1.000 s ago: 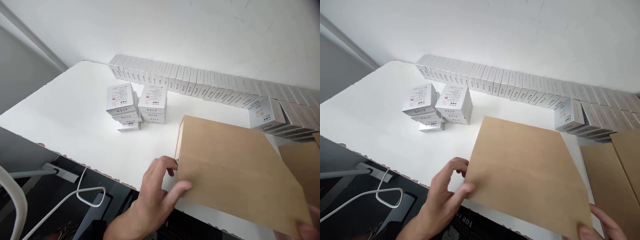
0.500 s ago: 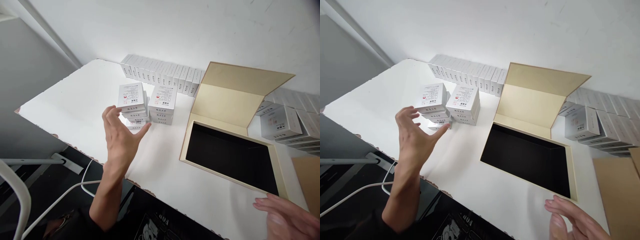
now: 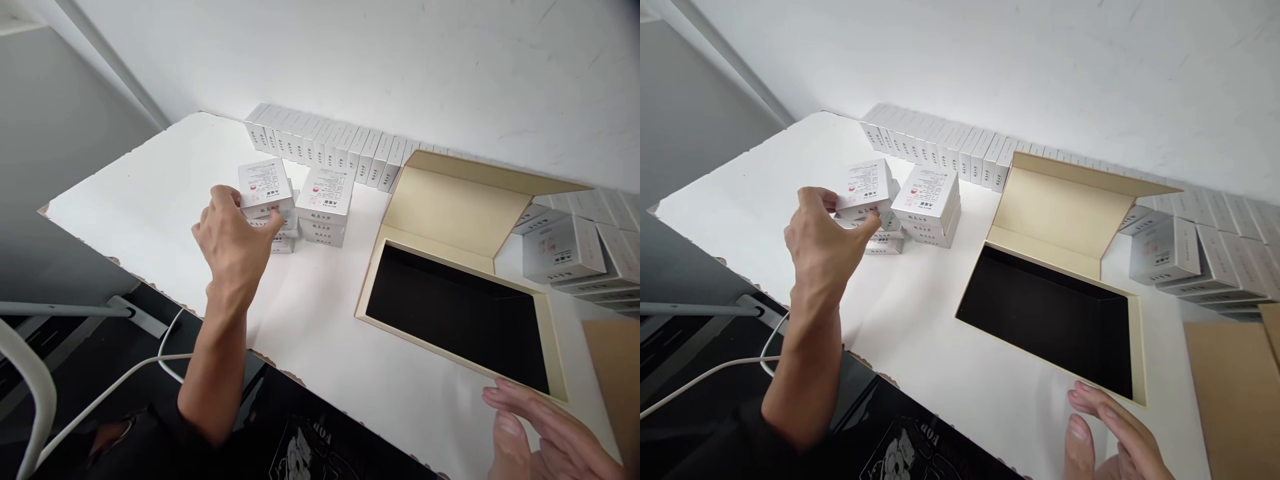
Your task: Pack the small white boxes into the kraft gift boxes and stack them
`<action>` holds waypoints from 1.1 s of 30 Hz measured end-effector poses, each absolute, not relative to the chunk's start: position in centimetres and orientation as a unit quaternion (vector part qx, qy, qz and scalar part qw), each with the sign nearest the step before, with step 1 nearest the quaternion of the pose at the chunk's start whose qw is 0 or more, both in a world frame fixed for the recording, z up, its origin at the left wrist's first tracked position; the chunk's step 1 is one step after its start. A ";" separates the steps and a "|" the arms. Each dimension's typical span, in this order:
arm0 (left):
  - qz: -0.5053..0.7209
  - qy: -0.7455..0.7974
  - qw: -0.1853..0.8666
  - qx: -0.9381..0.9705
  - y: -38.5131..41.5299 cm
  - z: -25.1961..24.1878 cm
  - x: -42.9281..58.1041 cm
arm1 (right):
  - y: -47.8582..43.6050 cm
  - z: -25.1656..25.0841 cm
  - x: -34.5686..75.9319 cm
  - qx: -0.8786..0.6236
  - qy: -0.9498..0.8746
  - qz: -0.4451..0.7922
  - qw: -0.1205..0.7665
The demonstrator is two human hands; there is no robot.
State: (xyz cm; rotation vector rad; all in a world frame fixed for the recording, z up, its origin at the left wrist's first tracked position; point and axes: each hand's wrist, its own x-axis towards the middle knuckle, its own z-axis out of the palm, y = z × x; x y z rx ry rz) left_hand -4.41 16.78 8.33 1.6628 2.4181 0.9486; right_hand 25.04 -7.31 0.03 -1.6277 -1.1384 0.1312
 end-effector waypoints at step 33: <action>0.494 0.687 -0.113 0.521 15.1 9.3 -2.2 | -6.3 0.0 23.6 -0.632 -0.571 -0.015 0.523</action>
